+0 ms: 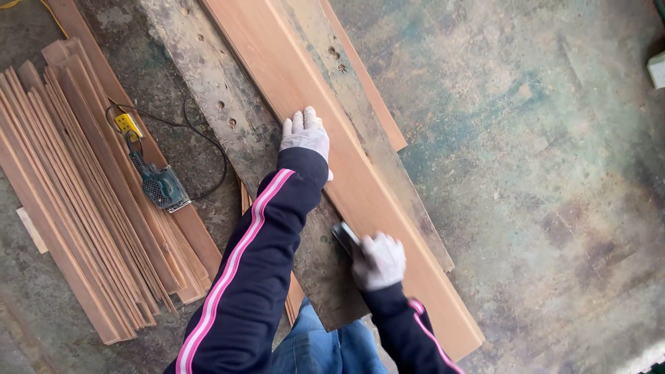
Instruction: Sand a long wooden board using an orbital sander and a manual sanding block.
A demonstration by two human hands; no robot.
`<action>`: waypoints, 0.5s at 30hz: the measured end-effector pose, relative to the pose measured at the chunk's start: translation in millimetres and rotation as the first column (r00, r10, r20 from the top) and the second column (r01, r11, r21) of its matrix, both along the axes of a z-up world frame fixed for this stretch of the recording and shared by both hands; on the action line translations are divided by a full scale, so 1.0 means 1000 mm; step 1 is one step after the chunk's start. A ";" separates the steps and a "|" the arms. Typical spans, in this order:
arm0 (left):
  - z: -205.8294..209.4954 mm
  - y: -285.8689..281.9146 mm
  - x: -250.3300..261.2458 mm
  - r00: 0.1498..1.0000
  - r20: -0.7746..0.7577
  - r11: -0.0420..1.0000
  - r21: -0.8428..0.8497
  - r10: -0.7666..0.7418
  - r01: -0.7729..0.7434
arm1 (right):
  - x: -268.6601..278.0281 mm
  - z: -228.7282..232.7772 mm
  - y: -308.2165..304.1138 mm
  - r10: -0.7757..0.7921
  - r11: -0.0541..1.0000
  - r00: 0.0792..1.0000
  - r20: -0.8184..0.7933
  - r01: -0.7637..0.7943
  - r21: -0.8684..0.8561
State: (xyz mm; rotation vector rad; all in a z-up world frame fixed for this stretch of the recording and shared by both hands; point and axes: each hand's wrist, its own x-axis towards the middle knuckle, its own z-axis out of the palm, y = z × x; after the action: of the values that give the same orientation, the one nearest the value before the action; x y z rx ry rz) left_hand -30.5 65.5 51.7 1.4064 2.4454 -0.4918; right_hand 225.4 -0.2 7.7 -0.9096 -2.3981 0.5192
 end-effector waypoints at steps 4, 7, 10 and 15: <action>0.000 -0.004 0.005 1.000 0.007 1.000 -0.014 0.014 -0.014 | -0.033 0.006 0.014 0.053 0.998 0.998 0.032 -0.053 -0.017; -0.003 -0.005 0.006 0.999 0.032 0.999 0.018 0.032 -0.032 | 0.034 0.005 -0.007 0.010 0.999 1.000 -0.013 -0.010 -0.050; -0.007 -0.005 0.000 0.993 0.098 0.997 0.035 0.060 -0.063 | 0.104 -0.017 -0.042 -0.098 0.990 0.995 0.000 0.097 -0.097; -0.003 -0.002 0.000 0.998 0.056 1.000 -0.009 0.024 -0.023 | 0.058 -0.013 -0.019 -0.090 0.984 0.992 0.086 0.102 -0.149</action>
State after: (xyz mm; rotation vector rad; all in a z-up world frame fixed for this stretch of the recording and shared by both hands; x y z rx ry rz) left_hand -30.3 63.3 48.6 1.3681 2.4102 -0.4503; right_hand 283.7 -19.5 -4.8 -1.1262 -2.3959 0.6486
